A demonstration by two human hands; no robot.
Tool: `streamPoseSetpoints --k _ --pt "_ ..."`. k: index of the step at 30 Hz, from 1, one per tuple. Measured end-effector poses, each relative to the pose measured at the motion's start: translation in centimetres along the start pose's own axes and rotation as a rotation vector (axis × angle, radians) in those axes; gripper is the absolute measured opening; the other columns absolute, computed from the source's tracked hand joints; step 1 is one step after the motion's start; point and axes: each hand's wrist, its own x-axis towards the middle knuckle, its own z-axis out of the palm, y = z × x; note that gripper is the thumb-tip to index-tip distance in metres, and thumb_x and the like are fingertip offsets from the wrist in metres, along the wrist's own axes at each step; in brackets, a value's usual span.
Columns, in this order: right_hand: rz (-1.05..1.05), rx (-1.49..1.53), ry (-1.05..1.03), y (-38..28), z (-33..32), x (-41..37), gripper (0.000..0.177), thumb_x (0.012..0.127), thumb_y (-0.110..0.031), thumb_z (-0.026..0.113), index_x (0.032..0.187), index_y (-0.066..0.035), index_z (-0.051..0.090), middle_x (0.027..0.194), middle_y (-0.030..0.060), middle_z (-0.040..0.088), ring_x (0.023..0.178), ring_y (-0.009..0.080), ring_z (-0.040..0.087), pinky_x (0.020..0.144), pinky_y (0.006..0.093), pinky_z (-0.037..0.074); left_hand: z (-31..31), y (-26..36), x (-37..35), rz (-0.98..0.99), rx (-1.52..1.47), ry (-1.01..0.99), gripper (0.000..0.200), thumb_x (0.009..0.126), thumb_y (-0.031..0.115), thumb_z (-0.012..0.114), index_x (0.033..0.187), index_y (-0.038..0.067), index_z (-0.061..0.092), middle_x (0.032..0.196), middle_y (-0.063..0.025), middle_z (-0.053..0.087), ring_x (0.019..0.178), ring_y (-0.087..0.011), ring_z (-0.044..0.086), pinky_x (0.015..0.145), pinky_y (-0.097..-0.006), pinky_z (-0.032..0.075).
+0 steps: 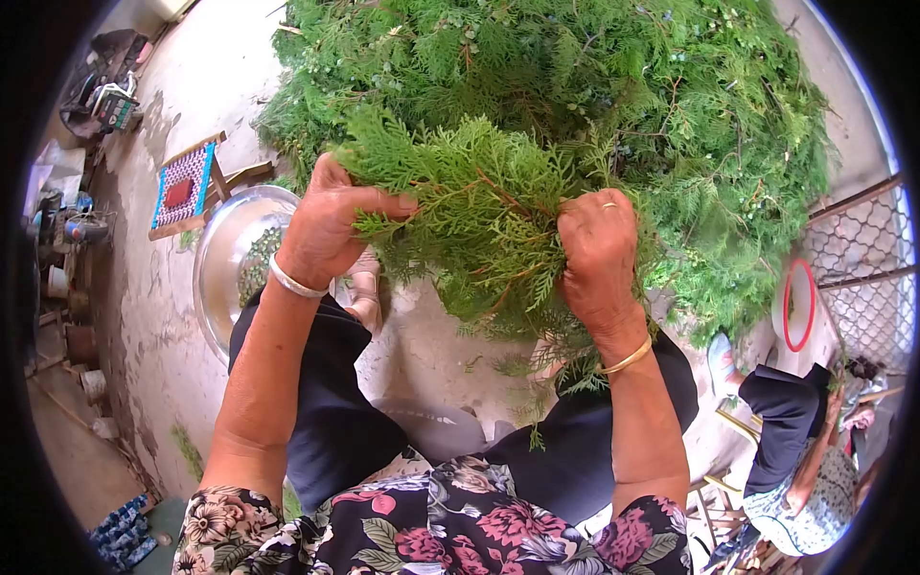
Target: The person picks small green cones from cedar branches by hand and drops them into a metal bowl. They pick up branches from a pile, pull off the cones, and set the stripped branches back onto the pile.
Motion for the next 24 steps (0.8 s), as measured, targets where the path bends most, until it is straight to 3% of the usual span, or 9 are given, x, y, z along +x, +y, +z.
streamPoseSetpoints --k 2,6,8,12,14,18,20,23,24 --pt "-0.031 -0.011 -0.003 0.0 0.0 0.0 0.016 0.061 0.002 0.053 0.077 0.002 0.054 0.082 0.0145 0.057 0.080 0.0331 0.055 0.081 0.0451 0.041 0.6 1.4 -0.4 -0.320 -0.236 0.184 0.024 0.071 -0.010 0.065 0.093 0.000 0.067 0.093 -0.0110 0.066 0.084 -0.0181 0.062 0.079 -0.0275 0.051" --pt "-0.015 -0.022 0.011 -0.2 0.1 0.0 0.017 0.061 0.001 0.053 0.079 0.002 0.055 0.082 0.0137 0.058 0.081 0.0322 0.055 0.083 0.0453 0.041 0.9 3.1 -1.1 -0.279 0.184 0.119 0.028 0.069 -0.011 0.065 0.091 0.005 0.070 0.097 -0.0098 0.066 0.099 -0.0186 0.058 0.086 -0.0283 0.048" --pt "-0.012 -0.033 0.023 0.0 0.1 0.0 0.017 0.061 0.000 0.053 0.078 0.002 0.055 0.082 0.0136 0.058 0.081 0.0321 0.055 0.083 0.0454 0.041 -1.0 2.8 -1.2 0.476 1.144 -0.241 0.032 0.070 -0.010 0.063 0.094 0.010 0.072 0.094 -0.0075 0.066 0.105 -0.0189 0.053 0.089 -0.0284 0.045" --pt "-0.024 -0.013 0.029 -0.1 0.2 0.2 0.018 0.060 0.001 0.054 0.078 0.002 0.055 0.082 0.0136 0.058 0.081 0.0321 0.056 0.082 0.0448 0.042 -1.2 0.8 -1.2 0.517 1.084 -0.043 0.032 0.060 0.001 0.067 0.090 0.011 0.071 0.086 -0.0112 0.066 0.083 -0.0271 0.057 0.082 -0.0323 0.042" --pt "-0.027 0.005 0.032 -0.3 0.4 0.3 0.018 0.060 0.002 0.054 0.077 0.001 0.054 0.082 0.0136 0.058 0.082 0.0320 0.056 0.082 0.0446 0.042 -0.8 0.2 -0.6 -0.034 -0.005 0.147 0.017 0.068 0.003 0.063 0.083 0.007 0.071 0.086 -0.0110 0.067 0.078 -0.0246 0.057 0.076 -0.0319 0.044" --pt "0.002 0.036 0.074 -0.2 0.1 0.4 0.018 0.058 0.002 0.056 0.076 0.000 0.054 0.078 0.0134 0.057 0.076 0.0332 0.055 0.077 0.0425 0.044 -2.2 2.1 0.2 -0.158 -0.379 0.114 0.008 0.076 0.002 0.061 0.082 0.002 0.066 0.087 -0.0121 0.064 0.065 -0.0193 0.052 0.063 -0.0280 0.043" --pt "0.033 0.031 0.099 0.1 -0.2 0.2 0.017 0.059 0.002 0.057 0.076 0.000 0.054 0.076 0.0133 0.056 0.073 0.0341 0.055 0.074 0.0401 0.045 -5.1 2.7 0.7 -0.239 -0.936 -0.099 0.008 0.083 0.006 0.057 0.085 -0.001 0.059 0.085 -0.0136 0.062 0.057 -0.0142 0.044 0.051 -0.0251 0.037" --pt "0.350 0.364 0.013 0.3 -0.6 -0.4 0.014 0.071 -0.004 0.062 0.083 0.000 0.059 0.077 0.0102 0.060 0.069 0.0307 0.057 0.067 0.0338 0.046 -5.1 3.0 0.3 -0.157 -0.873 0.055 0.019 0.088 0.016 0.053 0.095 -0.002 0.056 0.080 -0.0092 0.052 0.060 -0.0111 0.040 0.050 -0.0231 0.034" --pt "0.562 0.780 0.164 0.0 -0.3 -0.5 0.016 0.079 -0.012 0.061 0.089 0.001 0.061 0.080 0.0082 0.062 0.069 0.0276 0.059 0.066 0.0314 0.047 -4.9 3.0 0.2 -0.152 -0.878 0.049 0.019 0.088 0.016 0.053 0.095 -0.002 0.056 0.080 -0.0092 0.052 0.060 -0.0111 0.040 0.050 -0.0231 0.034"
